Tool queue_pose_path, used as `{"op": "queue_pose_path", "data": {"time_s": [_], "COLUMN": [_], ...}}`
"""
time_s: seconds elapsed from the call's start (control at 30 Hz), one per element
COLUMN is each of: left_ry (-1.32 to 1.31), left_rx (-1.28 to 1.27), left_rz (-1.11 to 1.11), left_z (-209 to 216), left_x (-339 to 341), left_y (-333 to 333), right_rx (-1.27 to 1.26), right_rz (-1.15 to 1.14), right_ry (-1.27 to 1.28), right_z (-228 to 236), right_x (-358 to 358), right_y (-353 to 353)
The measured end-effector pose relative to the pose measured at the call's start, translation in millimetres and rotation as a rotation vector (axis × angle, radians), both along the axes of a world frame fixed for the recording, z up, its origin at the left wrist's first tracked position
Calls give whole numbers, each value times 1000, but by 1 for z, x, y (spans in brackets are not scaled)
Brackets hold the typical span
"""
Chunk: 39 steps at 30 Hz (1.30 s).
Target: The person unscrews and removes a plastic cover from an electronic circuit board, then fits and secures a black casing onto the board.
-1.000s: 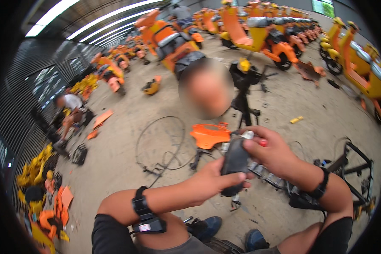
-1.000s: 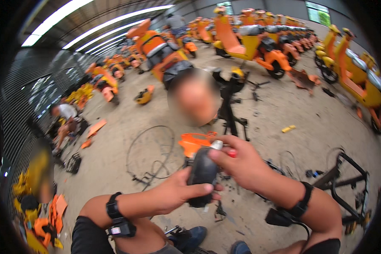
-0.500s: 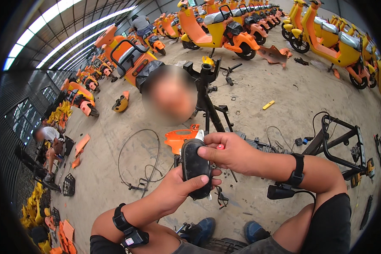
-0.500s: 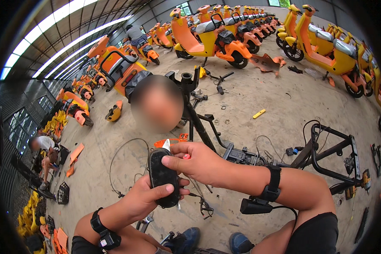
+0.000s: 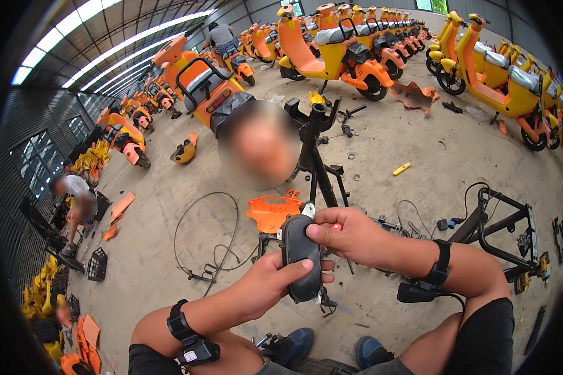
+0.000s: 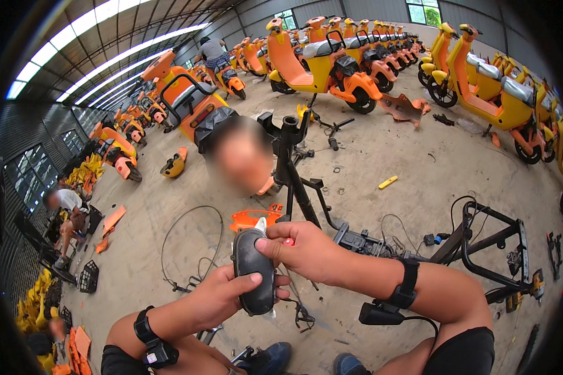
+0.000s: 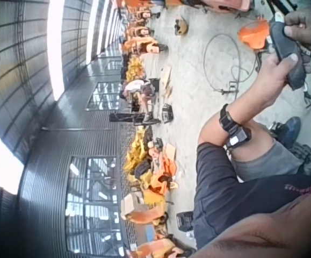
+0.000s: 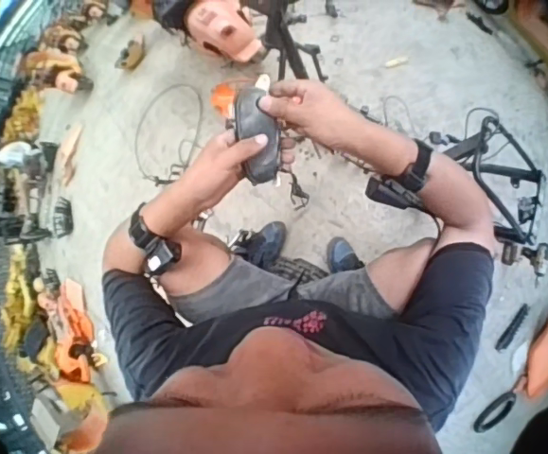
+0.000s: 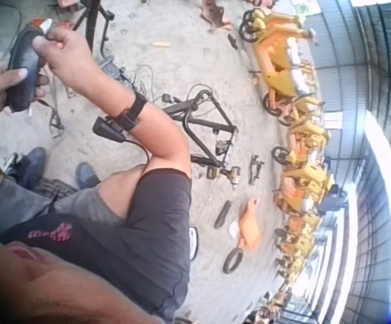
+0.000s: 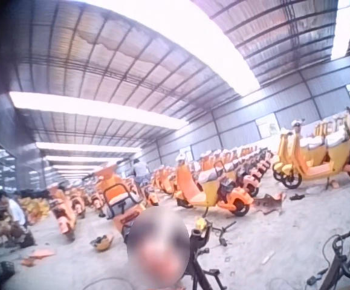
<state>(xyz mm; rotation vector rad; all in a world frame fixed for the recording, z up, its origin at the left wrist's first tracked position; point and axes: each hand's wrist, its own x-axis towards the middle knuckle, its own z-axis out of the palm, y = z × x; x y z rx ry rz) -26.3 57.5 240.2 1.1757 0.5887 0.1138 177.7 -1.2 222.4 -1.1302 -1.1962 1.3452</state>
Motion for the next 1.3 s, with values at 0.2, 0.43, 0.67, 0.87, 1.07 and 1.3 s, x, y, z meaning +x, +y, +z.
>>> {"op": "queue_pose_path", "data": {"time_s": [0.2,0.43,0.67,0.87,1.07,1.3], "left_ry": [-25,-51,-44,-23,-3,40], "left_rx": [-12,-64,-137,-156,-61,35], "left_rz": [-1,21,27,12,-9,-43], "left_z": [1,0,-8,-3,11,6], "left_x": [2,1,2,2,2,3], "left_y": [-1,-1,-2,2,-3,-6], "right_rx": [0,-46,-72,0,69,37], "right_rz": [-11,-7,-62,-19,2,31], "right_ry": [33,239,-58,-59,-13,-44], "right_z": [0,4,1,0,6,8], "right_x": [1,-10,-5,-7,-7,-4], "right_y": [0,-3,2,3,-1,-2]}}
